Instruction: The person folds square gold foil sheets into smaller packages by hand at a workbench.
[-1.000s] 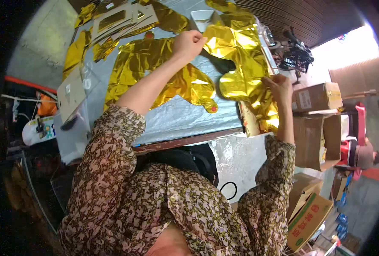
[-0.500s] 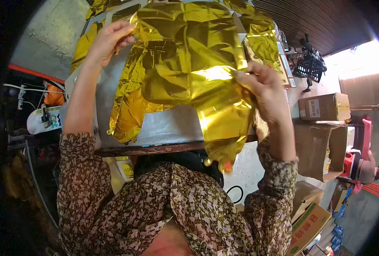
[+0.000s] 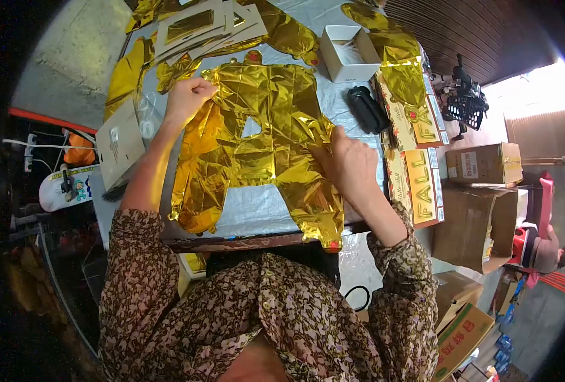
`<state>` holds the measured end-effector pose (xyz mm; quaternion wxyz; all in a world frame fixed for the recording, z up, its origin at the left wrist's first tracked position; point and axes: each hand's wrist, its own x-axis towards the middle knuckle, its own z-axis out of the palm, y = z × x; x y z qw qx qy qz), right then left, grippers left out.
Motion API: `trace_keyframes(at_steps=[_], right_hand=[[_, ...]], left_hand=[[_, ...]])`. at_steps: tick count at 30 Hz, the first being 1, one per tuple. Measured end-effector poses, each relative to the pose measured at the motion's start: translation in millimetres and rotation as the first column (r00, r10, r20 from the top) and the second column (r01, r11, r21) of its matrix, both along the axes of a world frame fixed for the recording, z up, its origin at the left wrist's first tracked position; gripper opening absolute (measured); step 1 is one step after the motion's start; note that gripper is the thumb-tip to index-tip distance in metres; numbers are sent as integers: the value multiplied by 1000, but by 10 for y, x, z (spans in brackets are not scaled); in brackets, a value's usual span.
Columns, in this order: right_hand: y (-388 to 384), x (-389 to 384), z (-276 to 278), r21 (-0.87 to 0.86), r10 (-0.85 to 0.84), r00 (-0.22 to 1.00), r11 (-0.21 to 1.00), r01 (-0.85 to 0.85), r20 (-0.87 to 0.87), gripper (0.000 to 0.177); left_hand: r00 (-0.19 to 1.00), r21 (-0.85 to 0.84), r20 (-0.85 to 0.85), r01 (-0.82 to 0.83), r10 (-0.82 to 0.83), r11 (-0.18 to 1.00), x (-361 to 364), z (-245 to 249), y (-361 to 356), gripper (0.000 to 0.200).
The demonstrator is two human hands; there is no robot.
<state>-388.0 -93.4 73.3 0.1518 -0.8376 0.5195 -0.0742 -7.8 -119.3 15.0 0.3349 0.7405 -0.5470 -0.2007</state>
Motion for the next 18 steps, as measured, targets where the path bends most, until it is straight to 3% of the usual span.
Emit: trace_keyframes(at_steps=[2,3,4,6,7,18], right_hand=[[-42,111,55,-423,130,991,897,-129,-26,37],[-60,235,208,-255,93,992,961,-111,-82,45],[-145,281,124,-251,95,992,961,-112,-81,45],[-351,387,-118,-467,314,940,817,-338,-132,49],[-387,431,-181,-357,308,935,865,-353,-177,51],[-663,704,-452,-355,345,922,851,-386,-175,50]], left_hand=[[1000,-32,9,14,-14,999,9,-48,14,26],[999,-67,20,27,-26,997,16,-67,20,24],[999,-63,21,26,-25,998,12,-75,30,24],[998,-79,59,25,-20,997,-8,-72,32,25],[998,-79,62,19,-14,997,-13,-61,31,25],[994,20,112,9,-11,1000,-22,15,-100,30]])
